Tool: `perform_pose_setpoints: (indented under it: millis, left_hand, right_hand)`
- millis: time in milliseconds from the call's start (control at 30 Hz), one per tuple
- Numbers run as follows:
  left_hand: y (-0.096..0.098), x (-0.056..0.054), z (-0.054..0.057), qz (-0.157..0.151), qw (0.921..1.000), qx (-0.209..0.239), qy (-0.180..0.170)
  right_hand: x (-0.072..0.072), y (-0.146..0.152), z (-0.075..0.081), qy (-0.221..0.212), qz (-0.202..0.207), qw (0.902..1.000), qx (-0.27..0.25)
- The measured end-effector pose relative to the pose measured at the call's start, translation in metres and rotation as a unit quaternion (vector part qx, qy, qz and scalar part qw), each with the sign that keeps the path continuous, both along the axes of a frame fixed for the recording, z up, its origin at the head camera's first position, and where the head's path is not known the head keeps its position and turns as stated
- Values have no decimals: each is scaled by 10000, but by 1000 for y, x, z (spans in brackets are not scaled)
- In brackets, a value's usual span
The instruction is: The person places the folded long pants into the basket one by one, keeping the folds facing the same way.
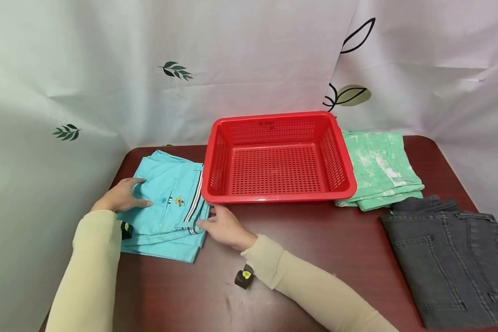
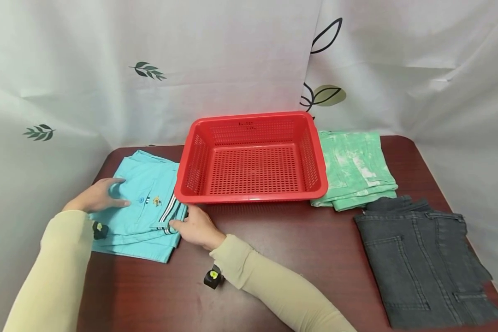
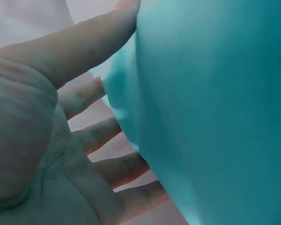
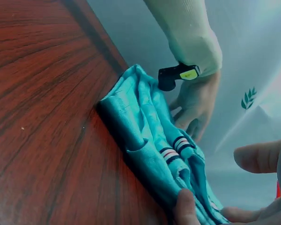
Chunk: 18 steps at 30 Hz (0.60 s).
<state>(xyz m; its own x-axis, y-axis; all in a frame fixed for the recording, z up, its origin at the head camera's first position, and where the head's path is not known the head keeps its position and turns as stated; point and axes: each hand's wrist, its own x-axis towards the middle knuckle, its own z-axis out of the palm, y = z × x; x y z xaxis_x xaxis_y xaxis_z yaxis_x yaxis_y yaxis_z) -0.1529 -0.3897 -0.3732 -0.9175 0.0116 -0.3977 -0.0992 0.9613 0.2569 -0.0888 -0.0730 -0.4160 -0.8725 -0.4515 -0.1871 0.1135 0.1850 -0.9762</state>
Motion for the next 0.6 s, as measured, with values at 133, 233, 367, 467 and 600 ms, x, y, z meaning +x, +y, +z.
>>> perform_pose_setpoints:
  millis: [133,233,367,467,600]
  left_hand:
    - [-4,3,4,143,9997,83,-168]
    - [-6,5,8,275,9989,177,-345]
    - [-9,6,14,417,9976,305,-462]
    - [-9,6,17,431,9974,261,-515]
    - [-9,8,18,324,9975,168,-601]
  right_hand:
    - [-1,-3,0,-182,-161,9997,-97]
    - [-2,-3,1,-126,-82,9999,5]
    - [-2,-4,3,-78,16,10000,40]
    - [-2,-5,3,-144,-15,9999,-86]
    - [-3,-7,2,-154,-66,9995,-258]
